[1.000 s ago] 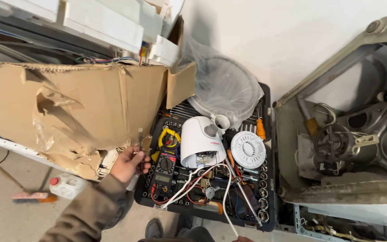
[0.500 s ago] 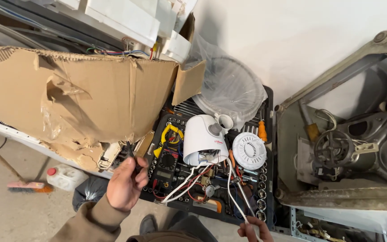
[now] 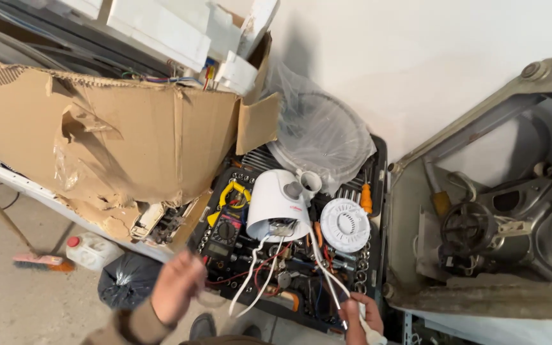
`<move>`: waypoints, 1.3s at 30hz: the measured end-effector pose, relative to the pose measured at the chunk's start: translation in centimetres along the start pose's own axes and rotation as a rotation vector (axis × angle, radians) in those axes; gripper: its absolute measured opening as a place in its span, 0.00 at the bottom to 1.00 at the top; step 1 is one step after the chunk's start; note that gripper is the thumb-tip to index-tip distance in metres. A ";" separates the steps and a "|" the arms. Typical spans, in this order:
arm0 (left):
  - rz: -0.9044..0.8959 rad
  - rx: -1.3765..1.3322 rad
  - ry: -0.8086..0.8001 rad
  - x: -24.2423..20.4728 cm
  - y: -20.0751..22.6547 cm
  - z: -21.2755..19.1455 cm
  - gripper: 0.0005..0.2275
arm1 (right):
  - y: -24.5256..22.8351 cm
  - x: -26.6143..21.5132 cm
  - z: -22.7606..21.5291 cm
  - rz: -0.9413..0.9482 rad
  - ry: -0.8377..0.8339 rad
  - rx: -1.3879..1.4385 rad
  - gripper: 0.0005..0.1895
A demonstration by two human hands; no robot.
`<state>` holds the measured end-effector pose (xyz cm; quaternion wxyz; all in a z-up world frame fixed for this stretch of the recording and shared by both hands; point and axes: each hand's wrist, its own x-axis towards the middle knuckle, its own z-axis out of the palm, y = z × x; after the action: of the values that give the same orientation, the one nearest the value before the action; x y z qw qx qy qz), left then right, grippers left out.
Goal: The person disassembles a white electric appliance, removes the internal fan and motor, and uses a multimeter to test the electrical components. They then reassemble the fan and motor into the appliance housing.
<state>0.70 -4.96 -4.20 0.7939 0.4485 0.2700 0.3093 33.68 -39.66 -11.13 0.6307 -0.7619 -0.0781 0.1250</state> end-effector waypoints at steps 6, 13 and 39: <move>-0.139 0.501 0.087 0.5 -4.2 4.9 0.11 | -7.3 2.0 5.3 0.109 -0.501 0.264 0.21; -0.128 1.087 0.012 5.0 -3.7 12.4 0.17 | -7.4 7.3 12.5 0.205 -0.591 0.318 0.22; 0.091 1.166 -0.102 -0.9 -0.9 16.7 0.10 | -15.2 11.2 20.1 0.068 -0.582 -0.321 0.17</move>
<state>12.12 -15.04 2.67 0.4139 0.8367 0.3374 0.1217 39.20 -14.75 -0.76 0.4495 -0.7861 -0.2482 0.3442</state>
